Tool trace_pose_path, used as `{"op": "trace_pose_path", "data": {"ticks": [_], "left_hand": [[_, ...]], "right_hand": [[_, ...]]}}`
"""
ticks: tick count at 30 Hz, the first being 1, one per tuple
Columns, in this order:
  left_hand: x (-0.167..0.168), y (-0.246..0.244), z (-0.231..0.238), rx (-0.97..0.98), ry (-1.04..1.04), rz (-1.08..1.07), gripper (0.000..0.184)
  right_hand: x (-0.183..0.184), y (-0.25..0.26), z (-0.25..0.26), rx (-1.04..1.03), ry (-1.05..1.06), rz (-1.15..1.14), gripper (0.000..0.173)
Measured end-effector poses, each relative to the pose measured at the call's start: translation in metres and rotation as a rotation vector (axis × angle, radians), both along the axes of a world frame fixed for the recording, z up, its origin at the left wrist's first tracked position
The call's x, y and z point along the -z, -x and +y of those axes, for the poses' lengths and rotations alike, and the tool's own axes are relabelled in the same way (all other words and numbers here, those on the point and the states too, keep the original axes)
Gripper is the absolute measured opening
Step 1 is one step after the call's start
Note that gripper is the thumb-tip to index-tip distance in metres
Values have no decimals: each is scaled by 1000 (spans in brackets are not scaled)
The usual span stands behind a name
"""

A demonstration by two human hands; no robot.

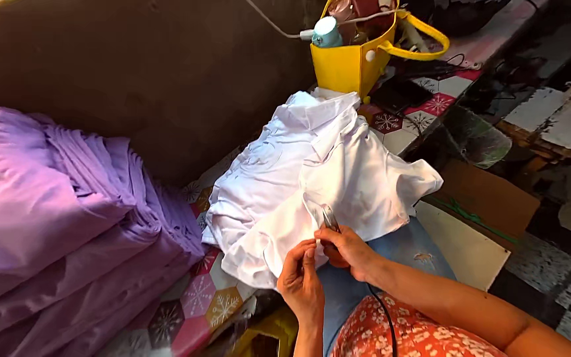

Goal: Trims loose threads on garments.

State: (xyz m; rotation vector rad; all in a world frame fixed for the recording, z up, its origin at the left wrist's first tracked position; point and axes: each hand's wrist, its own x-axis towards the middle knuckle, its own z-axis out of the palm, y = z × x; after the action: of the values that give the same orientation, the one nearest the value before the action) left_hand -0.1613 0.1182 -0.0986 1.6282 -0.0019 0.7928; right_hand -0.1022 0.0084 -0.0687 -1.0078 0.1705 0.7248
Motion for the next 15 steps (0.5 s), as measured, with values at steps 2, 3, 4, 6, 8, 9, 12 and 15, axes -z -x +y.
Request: {"op": "trace_pose_path", "data": {"ticks": [2, 3, 4, 6, 8, 9, 12, 15], "left_hand": [[-8, 4, -2, 36, 68, 12, 14], [-11, 5, -1, 61, 119, 25, 17], [-13, 6, 1, 86, 178, 34, 18], [-15, 9, 3, 116, 276, 35, 20], [-15, 13, 4, 132, 299, 29, 17], [-16, 16, 4, 138, 262, 43, 13], [-14, 25, 6, 18, -99, 75, 12], [-8, 28, 8, -102, -344, 71, 13]], "right_hand": [[-3, 2, 0, 53, -25, -71, 19], [-2, 4, 1, 101, -42, -112, 19], [0, 6, 3, 147, -54, -161, 19], [6, 13, 4, 205, -67, -225, 18], [9, 16, 5, 227, -78, -238, 19], [10, 17, 5, 235, -75, -253, 19], [14, 20, 5, 261, -49, -342, 20], [14, 21, 5, 213, 48, -409, 15]]}}
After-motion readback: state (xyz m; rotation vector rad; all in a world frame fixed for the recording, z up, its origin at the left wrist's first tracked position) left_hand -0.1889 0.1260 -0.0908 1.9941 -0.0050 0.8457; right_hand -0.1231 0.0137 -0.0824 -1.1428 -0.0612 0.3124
